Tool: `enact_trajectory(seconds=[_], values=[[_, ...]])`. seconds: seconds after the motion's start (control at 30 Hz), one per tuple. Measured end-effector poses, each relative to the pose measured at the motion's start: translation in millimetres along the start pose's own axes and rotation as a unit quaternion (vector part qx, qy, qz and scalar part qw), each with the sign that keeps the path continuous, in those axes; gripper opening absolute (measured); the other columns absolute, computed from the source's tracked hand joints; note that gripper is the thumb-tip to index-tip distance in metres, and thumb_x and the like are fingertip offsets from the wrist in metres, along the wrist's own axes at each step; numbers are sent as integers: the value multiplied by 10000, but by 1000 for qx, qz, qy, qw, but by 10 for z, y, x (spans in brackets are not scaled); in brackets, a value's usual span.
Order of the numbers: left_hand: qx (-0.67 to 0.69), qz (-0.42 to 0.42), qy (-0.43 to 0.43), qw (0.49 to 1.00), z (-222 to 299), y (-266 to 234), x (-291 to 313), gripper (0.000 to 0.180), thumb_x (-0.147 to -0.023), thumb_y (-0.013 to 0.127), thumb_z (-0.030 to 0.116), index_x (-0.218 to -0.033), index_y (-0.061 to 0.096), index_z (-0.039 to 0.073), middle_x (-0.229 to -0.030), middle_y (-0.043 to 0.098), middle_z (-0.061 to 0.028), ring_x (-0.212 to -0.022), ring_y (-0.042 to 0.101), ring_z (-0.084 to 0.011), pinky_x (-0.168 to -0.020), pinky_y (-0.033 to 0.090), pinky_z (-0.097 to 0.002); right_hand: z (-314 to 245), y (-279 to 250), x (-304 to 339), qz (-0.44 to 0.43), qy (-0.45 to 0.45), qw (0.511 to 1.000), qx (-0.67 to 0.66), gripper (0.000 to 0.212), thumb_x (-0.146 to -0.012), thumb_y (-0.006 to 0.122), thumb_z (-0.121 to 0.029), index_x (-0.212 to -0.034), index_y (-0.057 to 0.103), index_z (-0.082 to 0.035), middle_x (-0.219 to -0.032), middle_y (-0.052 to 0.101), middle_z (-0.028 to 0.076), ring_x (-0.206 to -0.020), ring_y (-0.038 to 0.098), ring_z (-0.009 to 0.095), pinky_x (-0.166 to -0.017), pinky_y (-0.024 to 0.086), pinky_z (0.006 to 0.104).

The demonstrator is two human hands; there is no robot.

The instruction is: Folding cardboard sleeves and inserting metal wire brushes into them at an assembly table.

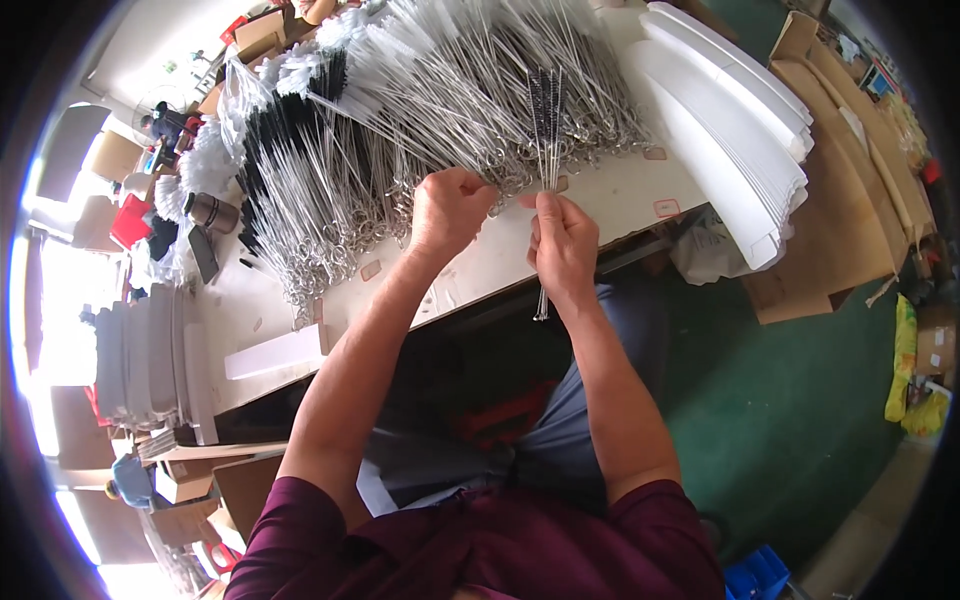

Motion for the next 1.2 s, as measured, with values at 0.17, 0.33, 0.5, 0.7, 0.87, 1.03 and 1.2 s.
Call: enact_trajectory(seconds=[0.17,0.33,0.5,0.7,0.87,1.03,1.2], values=[[106,-89,-91,986,-55,-13,40,148,-841,648,71,-858,717,-58,-692,710,-100,-571,685,-128,-500,571,-279,-13,-33,-22,2,-6,1000,5,345,-1105,536,-300,-1014,690,-6,-623,360,-91,-500,299,11,-431,257,225],[133,-113,-114,978,-127,-117,152,137,-852,639,70,-832,681,-59,-712,702,-103,-595,689,-141,-537,588,-285,-32,4,-6,-6,-17,1000,13,351,-1105,538,-306,-1014,692,-5,-617,358,-91,-498,300,10,-427,255,227],[145,-140,-102,974,-155,-56,246,151,-869,651,98,-857,672,-51,-712,698,-103,-615,691,-150,-566,592,-293,-19,-19,-8,2,-25,999,28,356,-1103,541,-320,-1021,697,-10,-618,360,-91,-504,306,8,-431,260,229],[40,-2,-10,999,-46,-183,22,202,-855,690,154,-840,697,-47,-663,698,-84,-580,681,-139,-554,570,-291,-29,2,5,-1,-23,999,27,363,-1101,545,-322,-1016,697,-4,-620,377,-85,-501,317,13,-433,274,227],[-3,-2,-28,1000,-29,-88,-131,211,-829,704,162,-814,707,-48,-634,689,-90,-536,669,-154,-543,558,-304,-43,20,5,3,-26,999,45,360,-1103,540,-311,-1043,693,9,-633,380,-78,-503,321,17,-435,280,222],[156,-50,-168,972,-1,-201,-64,206,-764,720,182,-804,735,-20,-717,724,-144,-674,723,-229,-674,579,-374,-52,-23,1,4,-41,997,66,374,-1102,539,-313,-1061,686,28,-643,385,-71,-501,315,20,-427,280,228],[92,15,-40,995,294,-730,-29,145,-771,696,128,-772,712,-15,-743,721,-137,-659,698,-206,-674,576,-363,-44,39,-22,-18,-11,999,28,366,-1110,516,-275,-989,673,32,-592,438,-56,-471,389,34,-442,313,223]])
Point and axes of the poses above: each hand's wrist, its own x-axis away from the middle knuckle, its own y-axis out of the palm, z = x × y, the point moved 9 cm from there along -x, towards the middle knuckle
